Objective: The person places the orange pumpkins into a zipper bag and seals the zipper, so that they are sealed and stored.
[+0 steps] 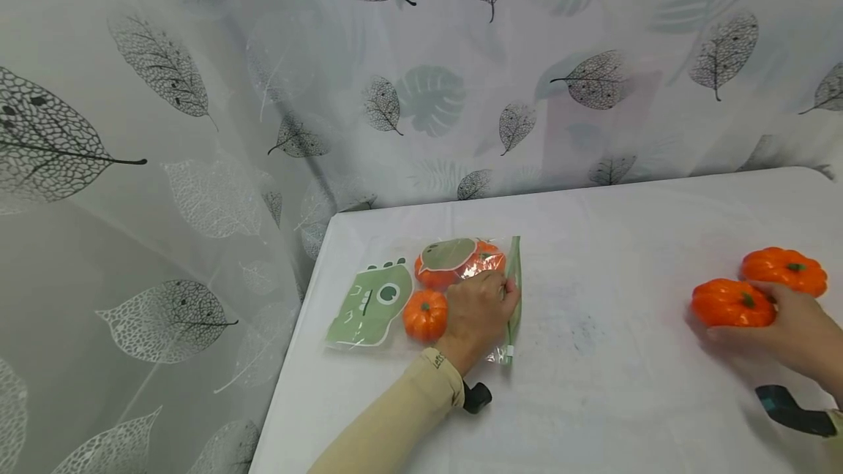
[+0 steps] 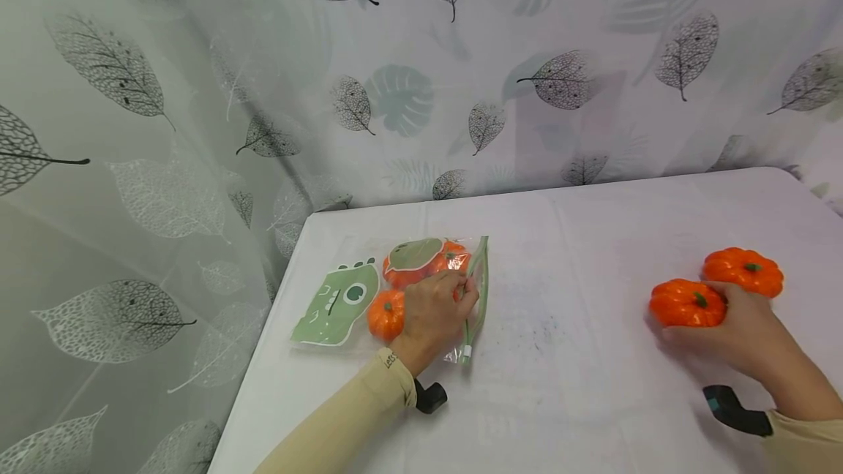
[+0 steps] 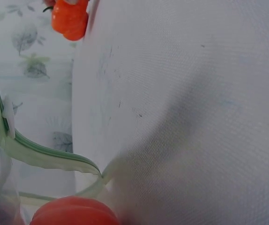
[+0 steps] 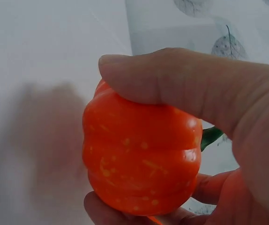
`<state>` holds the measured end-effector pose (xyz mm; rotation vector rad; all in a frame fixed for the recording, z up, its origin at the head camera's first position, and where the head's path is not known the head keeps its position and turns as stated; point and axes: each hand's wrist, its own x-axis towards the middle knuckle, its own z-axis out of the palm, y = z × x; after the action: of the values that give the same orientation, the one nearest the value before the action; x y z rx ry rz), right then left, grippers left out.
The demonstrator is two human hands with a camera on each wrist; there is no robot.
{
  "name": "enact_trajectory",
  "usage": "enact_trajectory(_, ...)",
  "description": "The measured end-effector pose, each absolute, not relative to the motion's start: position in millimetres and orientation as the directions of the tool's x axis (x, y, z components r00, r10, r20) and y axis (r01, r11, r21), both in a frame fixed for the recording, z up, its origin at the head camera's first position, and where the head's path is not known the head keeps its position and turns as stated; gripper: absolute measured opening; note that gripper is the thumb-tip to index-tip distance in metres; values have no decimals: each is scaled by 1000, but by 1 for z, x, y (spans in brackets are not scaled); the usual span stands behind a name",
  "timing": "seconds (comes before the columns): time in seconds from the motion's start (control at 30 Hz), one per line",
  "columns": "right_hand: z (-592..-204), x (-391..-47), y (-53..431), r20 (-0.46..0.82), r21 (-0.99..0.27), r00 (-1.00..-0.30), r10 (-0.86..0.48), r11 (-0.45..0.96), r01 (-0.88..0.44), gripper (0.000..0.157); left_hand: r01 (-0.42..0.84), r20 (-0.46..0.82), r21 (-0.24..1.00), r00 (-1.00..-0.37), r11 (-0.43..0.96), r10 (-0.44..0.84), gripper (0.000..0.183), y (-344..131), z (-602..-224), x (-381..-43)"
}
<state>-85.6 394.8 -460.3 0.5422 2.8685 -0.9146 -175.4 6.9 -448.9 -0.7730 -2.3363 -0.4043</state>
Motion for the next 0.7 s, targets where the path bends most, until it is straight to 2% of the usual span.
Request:
enact_trajectory(0.13,-457,-94,384,-134,-541,-968,211,803,250,93,617,654,80,-625,783,426,18,7,-449,-175)
enact_trajectory(0.2,-454,-100,377,-132,-543,-976,171,812,215,91,615,655,78,-625,785,425,18,6,-449,-175)
enact_trajectory(0.43,-442,-117,350,-174,-573,-985,19,811,117,98,613,659,69,-620,787,425,18,5,-447,-174)
enact_trajectory(0.7,-442,-129,311,-159,-613,-986,-39,787,68,97,609,672,62,-611,791,418,15,5,-450,-174)
